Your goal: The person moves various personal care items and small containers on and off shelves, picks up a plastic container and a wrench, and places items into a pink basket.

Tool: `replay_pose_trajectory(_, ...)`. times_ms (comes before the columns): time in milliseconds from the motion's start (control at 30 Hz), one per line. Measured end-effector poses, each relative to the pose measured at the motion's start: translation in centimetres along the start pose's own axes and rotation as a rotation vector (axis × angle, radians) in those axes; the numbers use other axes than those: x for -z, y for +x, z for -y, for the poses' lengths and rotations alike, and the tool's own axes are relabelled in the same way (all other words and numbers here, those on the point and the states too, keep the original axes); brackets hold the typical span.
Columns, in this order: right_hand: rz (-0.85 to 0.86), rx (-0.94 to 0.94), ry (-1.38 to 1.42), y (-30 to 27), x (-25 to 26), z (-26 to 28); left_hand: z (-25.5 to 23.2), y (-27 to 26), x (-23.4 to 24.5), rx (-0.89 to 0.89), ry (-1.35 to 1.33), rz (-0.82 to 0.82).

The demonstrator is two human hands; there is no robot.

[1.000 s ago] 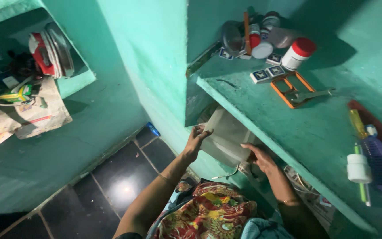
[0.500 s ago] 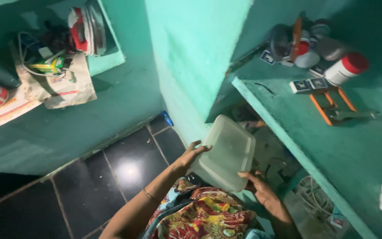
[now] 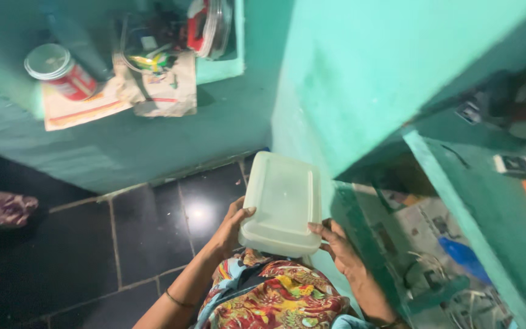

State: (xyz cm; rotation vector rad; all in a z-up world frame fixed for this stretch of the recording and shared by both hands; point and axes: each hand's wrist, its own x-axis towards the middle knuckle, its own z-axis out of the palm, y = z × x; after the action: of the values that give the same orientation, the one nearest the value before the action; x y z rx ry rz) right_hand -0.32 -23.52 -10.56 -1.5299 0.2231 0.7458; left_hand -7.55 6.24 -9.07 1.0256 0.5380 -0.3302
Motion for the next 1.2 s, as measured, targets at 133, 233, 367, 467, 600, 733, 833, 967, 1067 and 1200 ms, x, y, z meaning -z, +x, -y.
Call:
replay_pose_trajectory(133,0.117,0.100,0.098,0.7,-4.8,3.7,-1.3,-1.7,3.2,-0.089,-0.076,-0.102)
replay_pose_trajectory(233,0.175,0.208,0.206,0.7,-8.7,5.4,-2.6,-3.3,5.1,-0.153,-0.125,-0.124)
replay_pose_trajectory(367,0.299,0.139,0.247,0.9,-12.9,7.0,-4.1,-5.1,7.3,-0.240,-0.157,-0.139)
replay_pose_trajectory(467,0.418,0.044,0.337,1.6,-15.6,7.2,-5.1,-6.3,9.5,-0.282,-0.163,-0.146)
replay_pose_trajectory(600,0.489,0.023,0.381,2.5,-19.4,6.5,-5.8,-7.6,12.7,-0.240,-0.155,-0.209)
replay_pose_trajectory(733,0.485,0.025,0.381,2.7,-23.5,6.5,-5.9,-8.5,15.7,-0.280,-0.182,-0.229)
replay_pose_trajectory(833,0.505,0.023,0.369,2.4,-26.5,6.9,-5.8,-9.2,18.1,-0.320,-0.187,-0.257)
replay_pose_trajectory(967,0.531,0.083,0.295,2.6,-29.7,7.8,-6.3,-10.2,20.4,-0.359,-0.176,-0.305)
replay_pose_trajectory(1067,0.544,0.076,0.272,3.2,-31.0,8.4,-7.3,-10.5,21.5,-0.379,-0.187,-0.314)
replay_pose_trajectory(1200,0.527,0.104,0.235,4.3,-32.1,9.8,-9.1,-10.2,21.6,-0.463,-0.159,-0.328)
